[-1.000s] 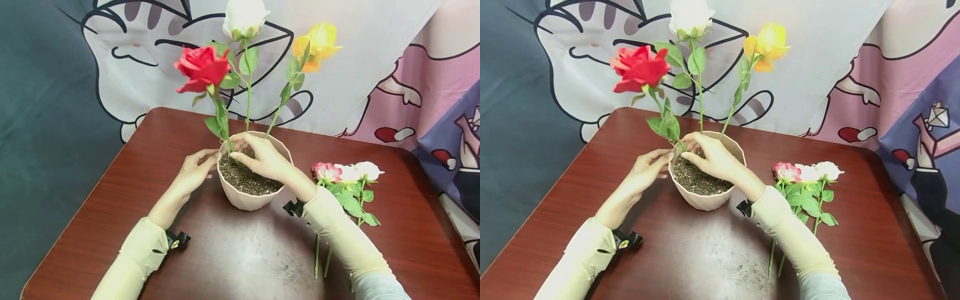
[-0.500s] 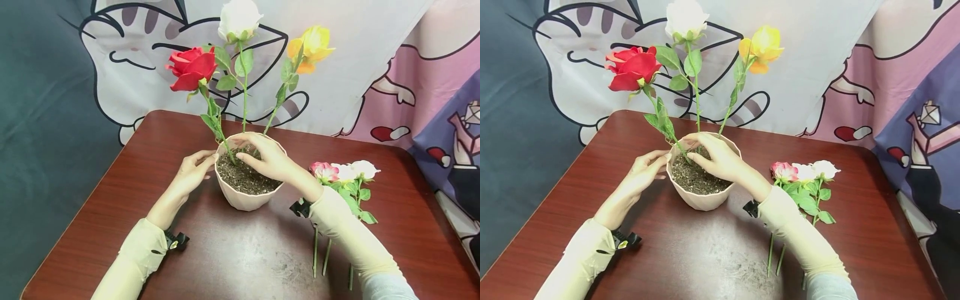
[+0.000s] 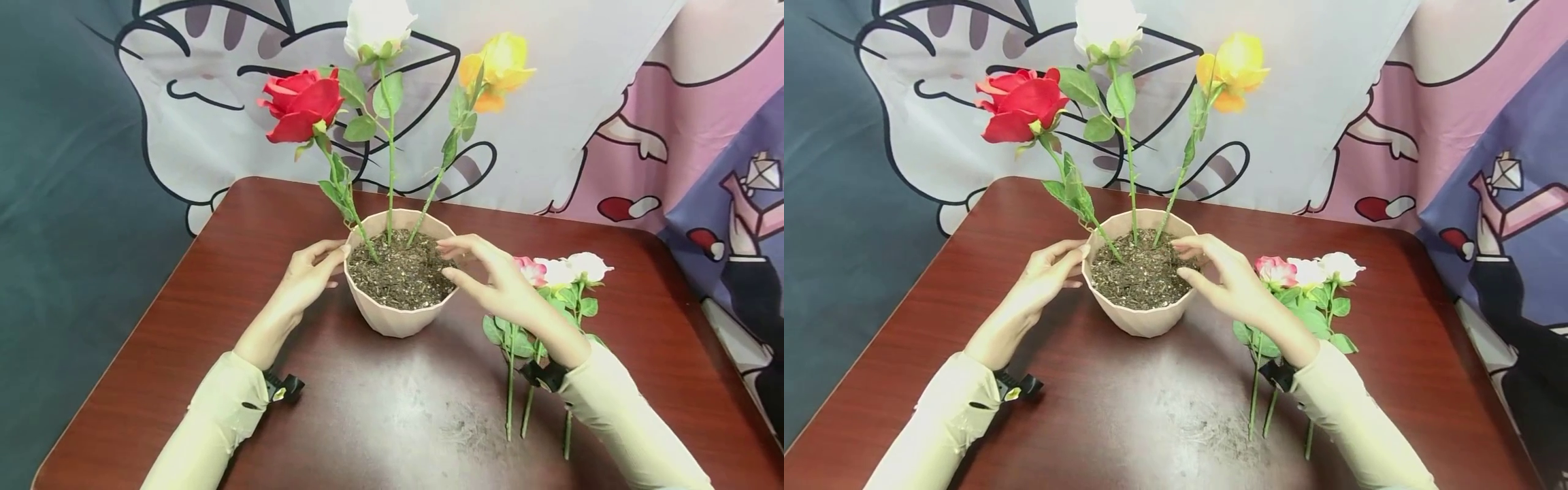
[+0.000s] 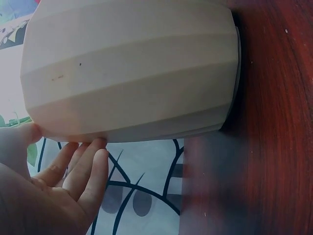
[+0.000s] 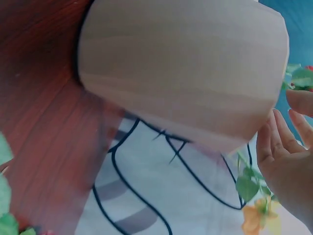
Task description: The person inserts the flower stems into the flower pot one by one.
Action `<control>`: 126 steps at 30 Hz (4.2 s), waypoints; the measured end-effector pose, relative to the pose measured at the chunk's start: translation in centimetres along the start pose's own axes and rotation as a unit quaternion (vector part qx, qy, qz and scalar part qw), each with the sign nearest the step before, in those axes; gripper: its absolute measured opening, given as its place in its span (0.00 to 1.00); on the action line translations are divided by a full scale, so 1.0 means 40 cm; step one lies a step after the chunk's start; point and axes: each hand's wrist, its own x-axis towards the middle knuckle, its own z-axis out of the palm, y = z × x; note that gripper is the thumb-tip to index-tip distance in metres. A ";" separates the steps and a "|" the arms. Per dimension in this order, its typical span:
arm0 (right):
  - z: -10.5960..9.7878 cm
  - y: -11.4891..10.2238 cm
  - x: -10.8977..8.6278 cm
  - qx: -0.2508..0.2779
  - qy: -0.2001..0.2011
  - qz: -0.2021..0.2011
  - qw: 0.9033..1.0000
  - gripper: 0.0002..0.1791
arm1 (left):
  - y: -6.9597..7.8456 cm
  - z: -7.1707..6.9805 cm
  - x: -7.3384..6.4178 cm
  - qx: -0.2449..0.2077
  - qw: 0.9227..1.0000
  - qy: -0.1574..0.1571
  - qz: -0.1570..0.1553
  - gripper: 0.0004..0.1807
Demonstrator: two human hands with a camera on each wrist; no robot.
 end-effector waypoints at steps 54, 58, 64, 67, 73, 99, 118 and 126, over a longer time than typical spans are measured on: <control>-0.028 0.151 -0.358 0.037 -0.136 0.456 0.879 0.16 | -0.006 0.002 0.003 -0.027 1.000 -0.001 -0.011 0.22; -0.031 0.152 -0.362 0.061 -0.138 0.453 0.878 0.15 | -0.007 0.000 0.003 -0.027 1.000 -0.003 -0.012 0.22; -0.038 0.156 -0.369 0.092 -0.140 0.412 0.896 0.11 | -0.008 0.000 0.005 -0.024 1.000 -0.006 -0.011 0.22; -0.039 0.150 -0.369 0.089 -0.138 0.387 0.908 0.10 | -0.010 0.000 0.005 -0.025 1.000 -0.007 -0.009 0.22; -0.055 0.116 -0.352 0.120 -0.124 0.346 0.922 0.10 | -0.010 -0.002 0.004 -0.026 1.000 -0.005 -0.006 0.22; -0.157 0.003 -0.160 0.284 0.109 0.109 0.946 0.13 | -0.013 -0.002 -0.001 -0.016 1.000 -0.006 -0.004 0.20; -0.111 -0.068 0.040 0.282 0.139 0.040 0.948 0.09 | -0.003 0.000 -0.004 -0.015 1.000 0.003 -0.003 0.20; -0.058 -0.021 0.102 0.218 0.093 0.017 0.971 0.12 | -0.003 -0.004 -0.003 -0.014 1.000 -0.001 -0.005 0.21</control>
